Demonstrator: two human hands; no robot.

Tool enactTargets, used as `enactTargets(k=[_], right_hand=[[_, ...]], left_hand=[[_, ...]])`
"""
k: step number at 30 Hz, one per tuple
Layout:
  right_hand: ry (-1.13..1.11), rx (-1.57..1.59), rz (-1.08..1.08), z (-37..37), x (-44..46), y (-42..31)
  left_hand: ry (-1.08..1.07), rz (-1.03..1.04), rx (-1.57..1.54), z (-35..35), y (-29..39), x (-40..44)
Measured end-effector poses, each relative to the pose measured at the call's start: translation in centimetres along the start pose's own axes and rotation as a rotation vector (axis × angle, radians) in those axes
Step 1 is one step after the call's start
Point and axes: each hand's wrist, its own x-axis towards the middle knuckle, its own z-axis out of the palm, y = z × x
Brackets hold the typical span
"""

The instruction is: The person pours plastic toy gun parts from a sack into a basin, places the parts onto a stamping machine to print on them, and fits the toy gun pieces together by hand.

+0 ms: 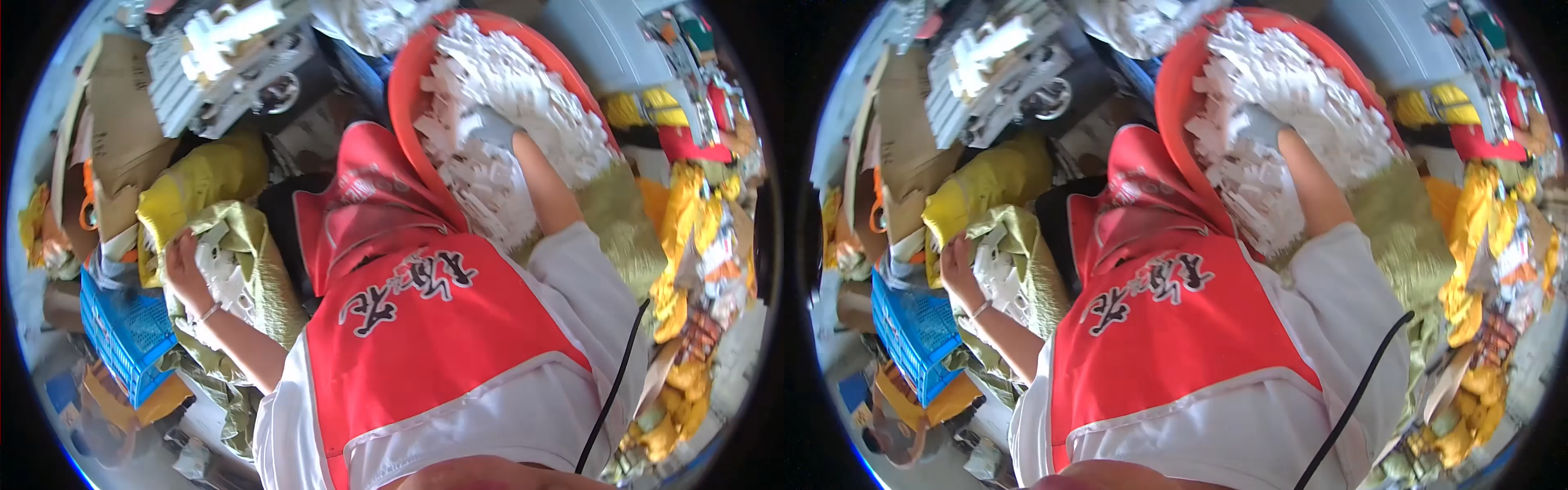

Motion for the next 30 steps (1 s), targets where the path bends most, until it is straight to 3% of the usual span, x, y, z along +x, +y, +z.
enactTargets(k=[1,3,6,9,12,16,18,23,25,27,28,30], right_hand=[[-0.11,-0.14,-0.013,-1.1,-0.3,-2.4],[0.035,-0.337,0.084,-0.1,-0.4,-1.2],[0.02,-0.372,0.091,-1.4,-0.4,-4.0],[0.132,-0.169,0.057,-2.4,-1.4,-6.7],[0.329,0.367,-0.09,-2.5,-1.7,-7.9],[0.315,0.525,-0.106,-3.5,-2.4,-9.6],[0.301,0.746,-0.109,-3.8,-2.5,-10.1],[0.356,0.824,-0.151,-4.8,-3.0,-11.8],[0.363,0.854,-0.154,-5.4,-2.7,-12.9],[0.402,1.137,-0.232,-6.7,-1.9,-15.8],[0.396,1.132,-0.2,-7.9,-1.5,-17.5],[0.406,1.122,-0.339,-9.6,0.2,-21.3]], left_hand=[[-0.011,0.05,0.027,0.6,1.3,0.5],[0.0,0.123,0.036,1.2,2.3,2.1],[0.011,0.285,0.166,2.6,6.5,3.6],[0.026,0.407,0.2,4.7,9.9,5.6],[0.017,0.51,0.278,6.7,11.9,7.8],[-0.097,0.561,0.141,10.3,13.3,11.2],[-0.156,0.6,0.288,11.6,14.0,12.3],[-0.234,0.564,0.31,12.7,14.8,14.2],[-0.272,0.543,0.181,12.7,14.4,14.9],[-0.263,0.54,0.146,12.4,14.7,14.9],[-0.254,0.537,0.115,12.2,14.8,14.7],[-0.233,0.533,0.092,11.4,14.1,14.3]])
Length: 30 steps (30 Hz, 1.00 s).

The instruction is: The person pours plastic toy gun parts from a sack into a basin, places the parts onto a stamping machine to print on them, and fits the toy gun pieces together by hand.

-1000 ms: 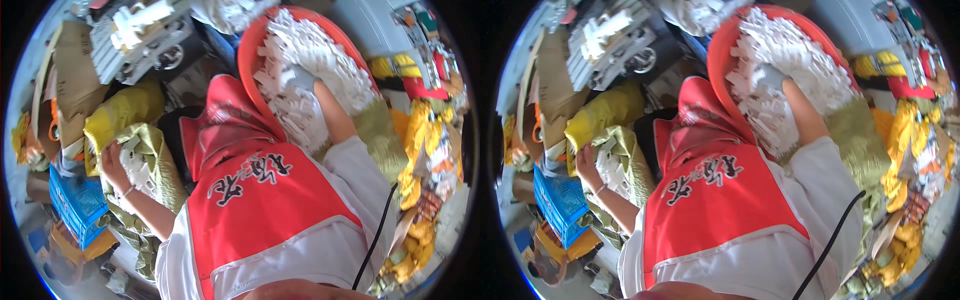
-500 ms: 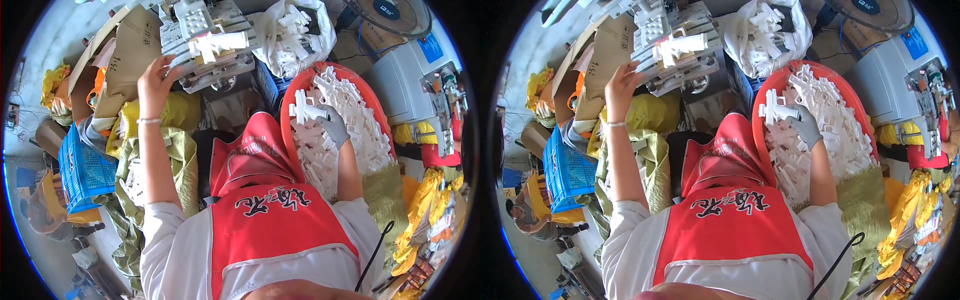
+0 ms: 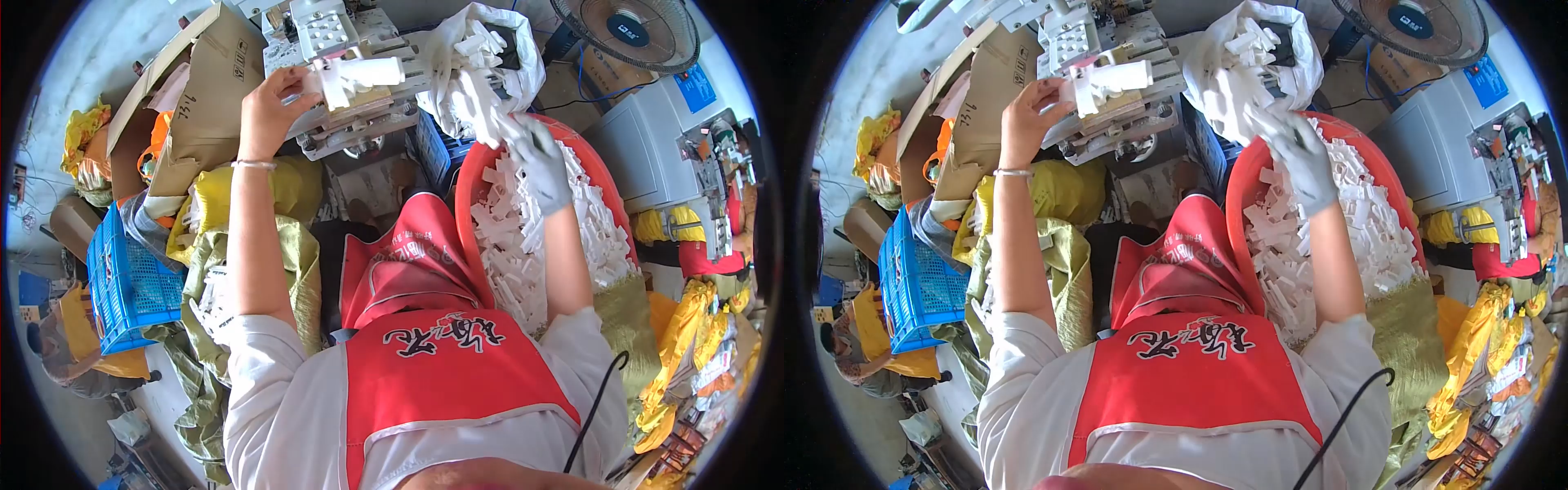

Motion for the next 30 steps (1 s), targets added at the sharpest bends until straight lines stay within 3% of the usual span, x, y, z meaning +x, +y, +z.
enactTargets(k=[4,6,7,11,12,13,15,16,20,21,22,23,24,25,26,27,29,30], right_hand=[[-0.234,-0.024,-0.245,6.5,5.8,-0.9],[-0.434,-0.02,-0.174,9.2,8.5,-0.8],[-0.372,-0.144,-0.142,11.2,8.8,-1.1],[-0.63,-0.454,-0.393,14.1,11.8,-0.4],[-0.667,-0.7,-0.349,14.1,11.9,-1.7],[-0.736,-0.673,-0.241,14.2,12.1,-2.2],[-0.682,-1.038,-0.477,13.9,12.1,-3.1],[-0.564,-1.167,-0.741,13.5,11.7,-3.0],[-0.336,-0.681,-0.512,10.4,7.6,-2.8],[-0.322,-0.878,-0.669,8.3,7.0,-2.3],[-0.334,-0.753,-0.435,6.7,5.4,-1.6],[-0.311,-0.9,-0.484,3.8,5.0,0.1],[-0.279,-0.849,-0.242,1.2,4.1,1.5],[-0.23,-0.903,-0.159,-2.2,3.7,3.3],[-0.172,-0.736,0.031,-4.0,2.4,4.0],[-0.173,-0.738,0.042,-5.7,1.7,4.5],[-0.033,-0.826,0.31,-10.6,0.3,5.4],[-0.105,-0.785,0.189,-15.2,0.5,7.6]], left_hand=[[0.103,-0.12,-0.083,-2.2,0.1,-4.4],[0.18,-0.187,-0.117,-3.8,-0.9,-7.1],[0.206,-0.208,-0.098,-4.7,-1.3,-8.6],[0.249,-0.271,-0.048,-7.1,-2.4,-13.1],[0.267,-0.316,0.012,-7.5,-2.2,-13.9],[0.283,-0.299,0.065,-7.8,-1.9,-14.4],[0.317,-0.272,0.11,-7.9,-2.0,-15.3],[0.355,-0.259,0.041,-7.8,-2.8,-16.0],[0.379,-0.317,-0.022,-8.8,-2.8,-19.8],[0.374,-0.383,0.071,-9.9,-3.3,-21.7],[0.412,-0.417,0.072,-11.0,-3.4,-23.6],[0.45,-0.444,0.077,-12.3,-3.3,-25.7],[0.472,-0.505,0.122,-13.9,-3.3,-27.9],[0.498,-0.59,0.09,-15.4,-3.3,-30.3],[0.513,-0.671,0.079,-16.7,-2.5,-32.2],[0.516,-0.745,0.06,-17.8,-1.8,-33.7],[0.512,-0.706,0.285,-19.4,-2.5,-37.6],[0.508,-0.777,0.346,-19.4,-1.9,-37.9]])
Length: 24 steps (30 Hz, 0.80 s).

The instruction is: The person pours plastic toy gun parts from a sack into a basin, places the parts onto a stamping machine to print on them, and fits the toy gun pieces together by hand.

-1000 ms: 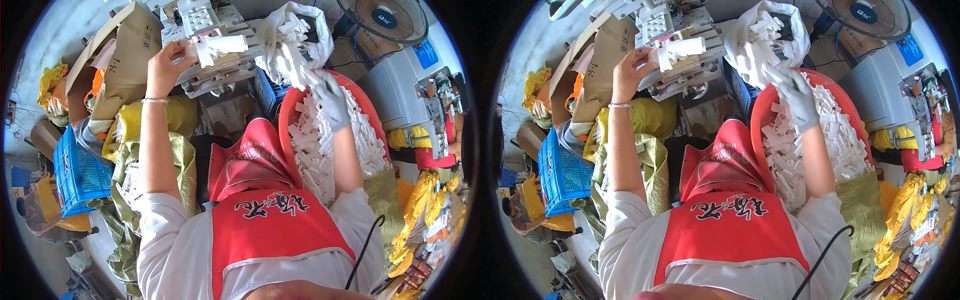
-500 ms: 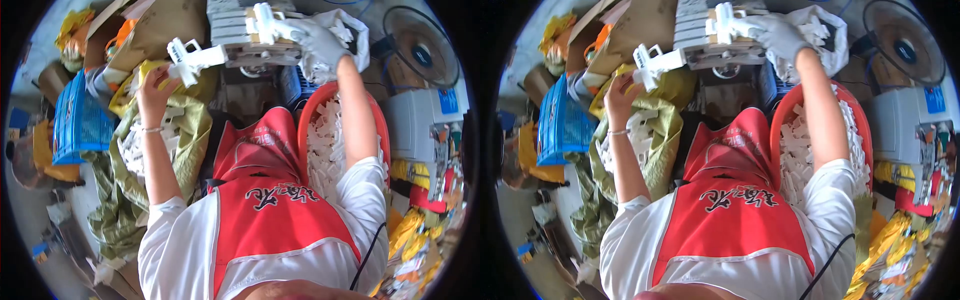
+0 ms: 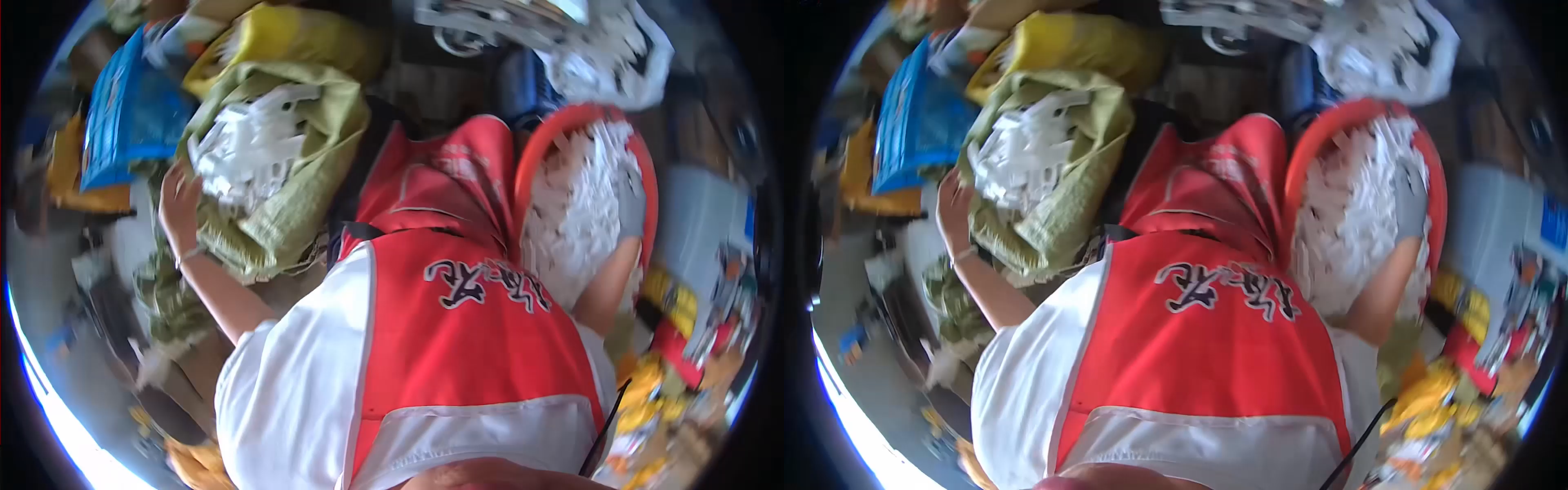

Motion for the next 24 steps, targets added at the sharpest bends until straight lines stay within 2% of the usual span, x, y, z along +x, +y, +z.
enactTargets(k=[1,2,3,4,5,6,7,9,10,11,12,14,15,16,18,20,22,23,24], right_hand=[[-0.14,0.407,-0.073,-1.4,0.2,3.8],[-0.227,0.891,0.166,-3.2,1.3,7.3],[-0.152,0.393,0.026,-2.5,0.1,5.3],[-0.036,-0.117,-0.06,-1.5,-1.2,2.8],[0.01,-0.293,-0.198,-0.9,-1.3,2.2],[0.082,-0.474,-0.328,-0.4,-1.6,1.5],[0.033,-0.474,-0.21,0.1,-2.2,-0.2],[-0.063,-0.48,-0.063,1.7,-2.5,0.9],[-0.133,-0.573,-0.054,2.3,-2.7,1.0],[-0.21,-0.668,-0.05,3.1,-2.8,1.1],[-0.206,-0.666,-0.045,4.0,-2.9,1.6],[-0.441,-0.948,-0.048,6.5,-2.9,2.7],[-0.443,-0.944,-0.05,7.7,-2.7,3.0],[-0.489,-0.898,-0.007,8.7,-2.3,3.3],[-0.535,-0.849,0.026,11.5,-1.3,4.1],[-0.402,-0.914,0.128,14.6,0.1,5.0],[-0.367,-0.923,0.166,17.1,1.0,5.7],[-0.33,-0.934,0.22,18.0,1.4,6.3],[-0.372,-0.9,0.225,18.2,2.1,6.7]], left_hand=[[-0.011,-0.04,0.065,0.3,0.3,-0.3],[-0.063,0.116,0.191,0.4,-1.2,0.2],[-0.119,0.29,0.3,1.4,-2.7,0.8],[-0.187,0.162,0.173,4.1,-2.1,0.8],[-0.251,0.024,0.067,6.6,-1.2,0.6],[-0.424,0.122,0.16,8.7,-0.8,0.1],[-0.575,0.22,0.26,10.4,-0.6,-0.5],[-0.757,0.279,0.35,12.9,0.7,-1.8],[-0.779,0.181,0.291,13.4,1.6,-2.8],[-0.842,0.121,0.318,13.4,-1.0,-2.3],[-0.936,0.018,0.355,13.2,0.5,-3.0],[-1.085,-0.226,0.318,12.5,1.0,-4.2],[-1.139,-0.363,0.24,12.4,0.8,-4.9],[-1.158,-0.404,0.238,12.1,1.0,-5.5],[-1.107,-0.397,0.2,11.7,1.3,-6.1],[-1.057,-0.415,0.193,11.2,1.6,-6.1],[-0.943,-0.085,0.327,11.9,3.3,-5.5],[-0.932,-0.082,0.326,12.3,4.2,-5.2],[-0.914,0.011,0.303,12.8,5.3,-4.8]])
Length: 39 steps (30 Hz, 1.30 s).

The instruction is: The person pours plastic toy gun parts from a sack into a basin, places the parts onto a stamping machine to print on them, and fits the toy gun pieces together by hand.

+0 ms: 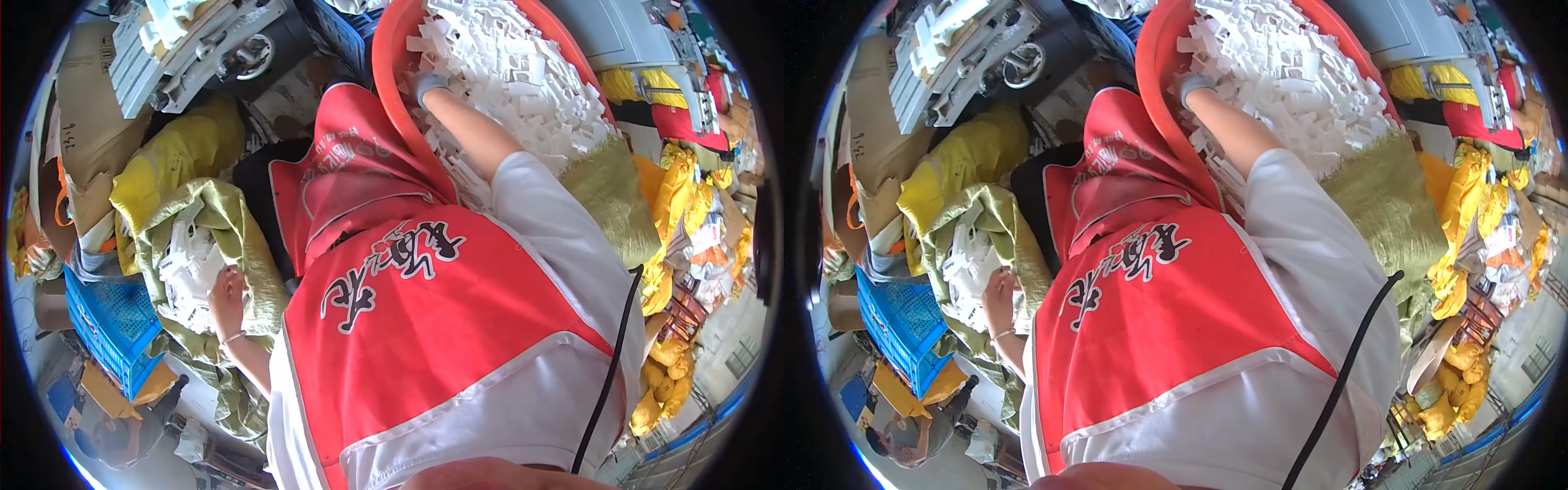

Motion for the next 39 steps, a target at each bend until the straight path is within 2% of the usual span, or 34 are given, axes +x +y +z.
enactTargets(k=[1,3,5,7,9,10,11,12,13,16,17,19,21,24,25,27,29,31,33,35,37,38,39], right_hand=[[0.012,0.002,-0.003,0.1,0.5,0.4],[0.231,0.112,0.028,-1.7,-1.0,0.0],[0.155,0.145,0.056,-5.1,-3.0,1.2],[0.274,0.366,-0.183,-6.7,-5.1,4.1],[0.114,0.2,-0.202,-7.6,-6.3,7.2],[0.21,0.122,-0.219,-5.8,-6.3,9.4],[0.093,0.089,-0.17,-7.0,-7.8,9.5],[-0.012,0.09,-0.133,-6.7,-8.3,11.0],[0.044,0.175,-0.208,-6.5,-9.8,11.9],[-0.009,0.079,-0.187,-8.5,-12.9,11.5],[0.003,0.072,-0.198,-9.4,-13.5,10.8],[-0.054,0.076,-0.14,-11.3,-15.0,9.2],[0.0,0.098,-0.116,-12.0,-15.2,8.8],[0.427,0.533,-0.261,-12.7,-14.6,9.0],[0.43,0.531,-0.265,-13.0,-14.2,8.9],[0.389,1.29,-0.171,-13.9,-13.4,7.8],[0.438,1.331,-0.171,-15.4,-13.3,5.9],[0.465,1.655,-0.205,-16.3,-12.5,4.5],[0.436,1.763,-0.261,-18.1,-11.9,2.5],[0.313,2.005,-0.58,-20.1,-10.6,0.6],[0.367,1.788,-0.72,-23.6,-10.9,-3.1],[0.795,1.109,-0.88,-25.8,-10.8,-4.8],[0.761,1.092,-0.902,-27.1,-10.5,-6.8]], left_hand=[[0.033,0.089,0.018,-0.3,0.7,0.6],[0.074,0.113,0.026,-1.1,1.6,1.7],[0.152,0.179,-0.005,-1.7,3.3,2.5],[0.174,0.224,-0.075,-1.8,3.7,4.2],[0.224,0.32,-0.079,-2.4,5.4,6.2],[0.249,0.342,-0.118,-2.8,7.3,6.9],[0.316,0.346,0.001,-3.6,10.2,6.8],[0.432,0.472,0.085,-4.1,11.4,7.7],[0.482,0.511,0.086,-5.0,13.7,8.1],[0.585,0.659,-0.152,-6.8,16.7,11.3],[0.603,0.661,-0.154,-7.4,18.2,11.8],[0.68,0.832,-0.185,-8.5,21.6,11.9],[0.681,0.855,-0.186,-9.2,23.1,13.0],[0.677,0.874,-0.108,-10.0,25.2,14.5],[0.671,0.871,-0.032,-10.2,25.9,14.9],[0.608,0.855,-0.041,-10.5,27.1,15.8],[0.547,0.899,0.106,-10.8,28.0,17.0],[0.489,0.874,0.042,-11.1,28.5,17.4],[0.491,0.92,-0.006,-11.4,28.6,17.4],[0.503,0.927,-0.051,-11.8,28.3,17.2],[0.516,0.935,-0.098,-12.2,27.4,16.6],[0.562,0.875,-0.132,-12.4,26.4,16.0],[0.608,0.815,-0.164,-12.6,25.2,15.4]])
